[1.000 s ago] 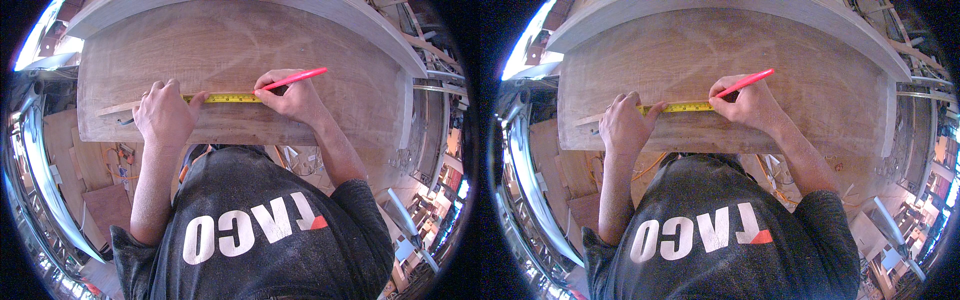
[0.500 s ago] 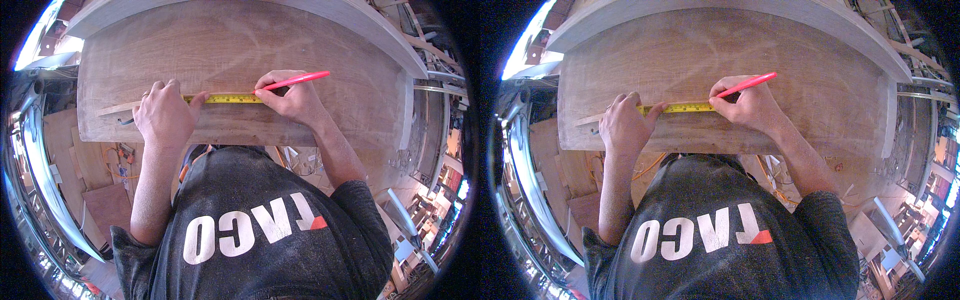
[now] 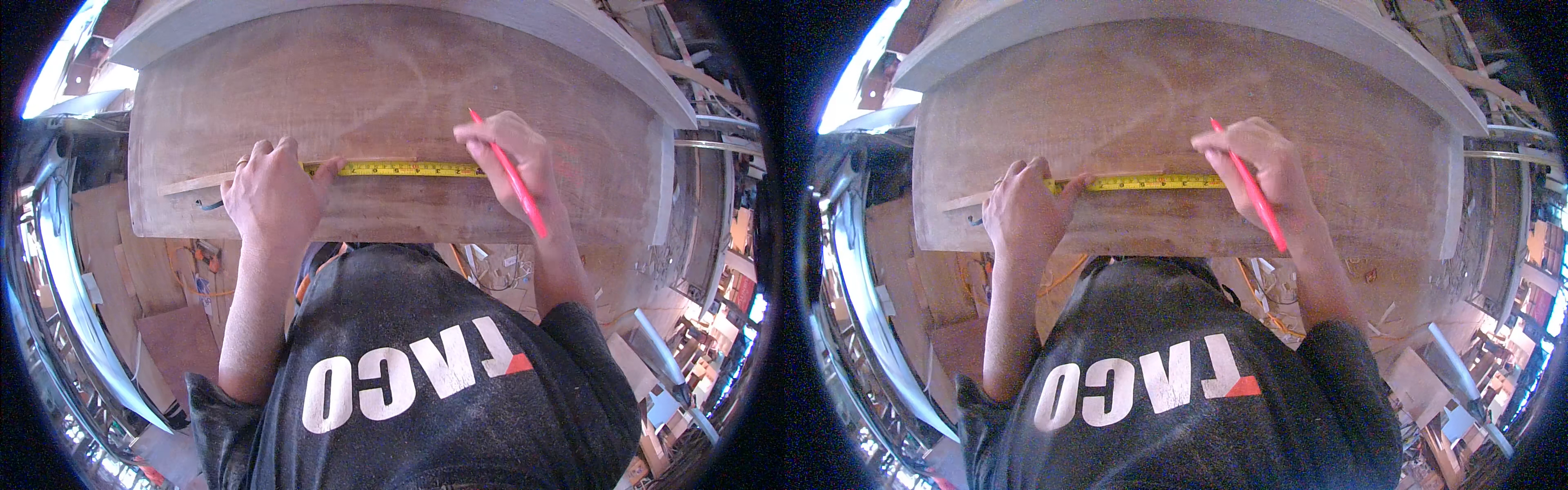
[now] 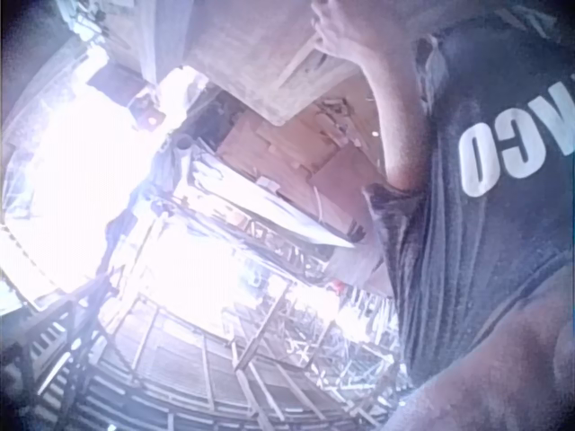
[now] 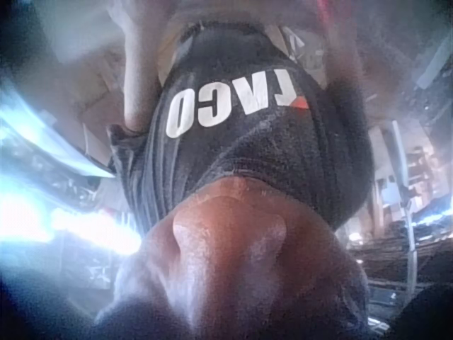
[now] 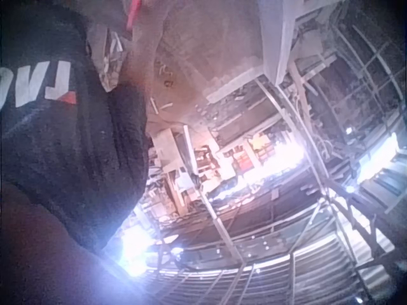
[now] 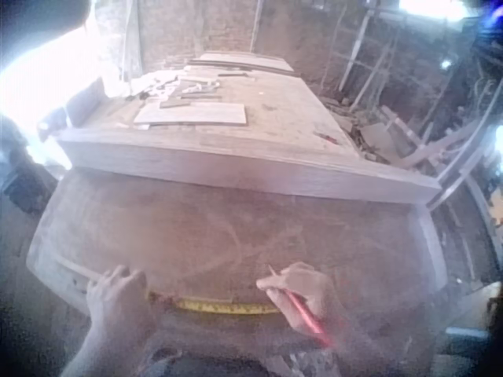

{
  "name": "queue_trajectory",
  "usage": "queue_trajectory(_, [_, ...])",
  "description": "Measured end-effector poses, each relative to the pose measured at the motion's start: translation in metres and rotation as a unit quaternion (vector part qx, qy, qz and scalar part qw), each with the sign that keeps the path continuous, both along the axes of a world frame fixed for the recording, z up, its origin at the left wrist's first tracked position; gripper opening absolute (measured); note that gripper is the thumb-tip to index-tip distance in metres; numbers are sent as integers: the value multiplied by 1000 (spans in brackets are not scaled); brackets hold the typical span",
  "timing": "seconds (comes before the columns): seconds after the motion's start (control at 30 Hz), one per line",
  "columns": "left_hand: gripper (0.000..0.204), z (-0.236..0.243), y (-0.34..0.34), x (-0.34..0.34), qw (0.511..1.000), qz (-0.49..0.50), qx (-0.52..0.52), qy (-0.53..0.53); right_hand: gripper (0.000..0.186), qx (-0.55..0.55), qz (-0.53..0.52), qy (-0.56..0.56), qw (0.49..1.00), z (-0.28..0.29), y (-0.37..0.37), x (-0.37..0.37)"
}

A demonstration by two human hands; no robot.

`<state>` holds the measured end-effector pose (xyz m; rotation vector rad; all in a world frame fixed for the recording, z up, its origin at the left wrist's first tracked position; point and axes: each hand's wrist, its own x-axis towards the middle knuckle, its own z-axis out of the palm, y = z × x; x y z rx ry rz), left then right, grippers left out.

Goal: The person measures and marks wooden components using a tape measure and a pencil, checking the length of a narrow strip and the internal dimensions of a shelf unit.

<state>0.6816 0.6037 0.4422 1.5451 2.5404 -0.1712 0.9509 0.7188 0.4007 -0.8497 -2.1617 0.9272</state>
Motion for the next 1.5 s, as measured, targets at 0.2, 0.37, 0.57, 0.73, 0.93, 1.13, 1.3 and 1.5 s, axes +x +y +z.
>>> queue_trajectory(0.2, [57,1,4,0,1000,4,-24,-3,28,144,37,-120,982,-15,-25,3])
queue_trajectory(0.37, [54,10,8,-2,998,-5,-62,-17,25,176,-22,-104,979,-35,-38,-12])
queue_trajectory(0.57, [54,4,-10,-21,996,-63,28,-64,23,157,-45,-75,984,-34,-42,-20])
queue_trajectory(0.73, [49,-6,-33,-73,990,-28,102,-92,24,158,-45,-86,983,-35,-42,-18])
queue_trajectory(0.93, [39,6,-54,-150,985,-13,160,-68,26,178,-41,-92,979,-31,-42,-19])
queue_trajectory(1.13, [32,10,-70,-182,979,-29,182,-90,26,174,-39,-86,980,-35,-44,-22])
queue_trajectory(1.3, [35,17,-85,-168,975,-37,177,-126,28,209,-3,-101,973,-24,-62,-25])
queue_trajectory(1.5, [37,9,-74,-152,977,-32,173,-118,31,221,0,-126,967,-12,-87,-89])
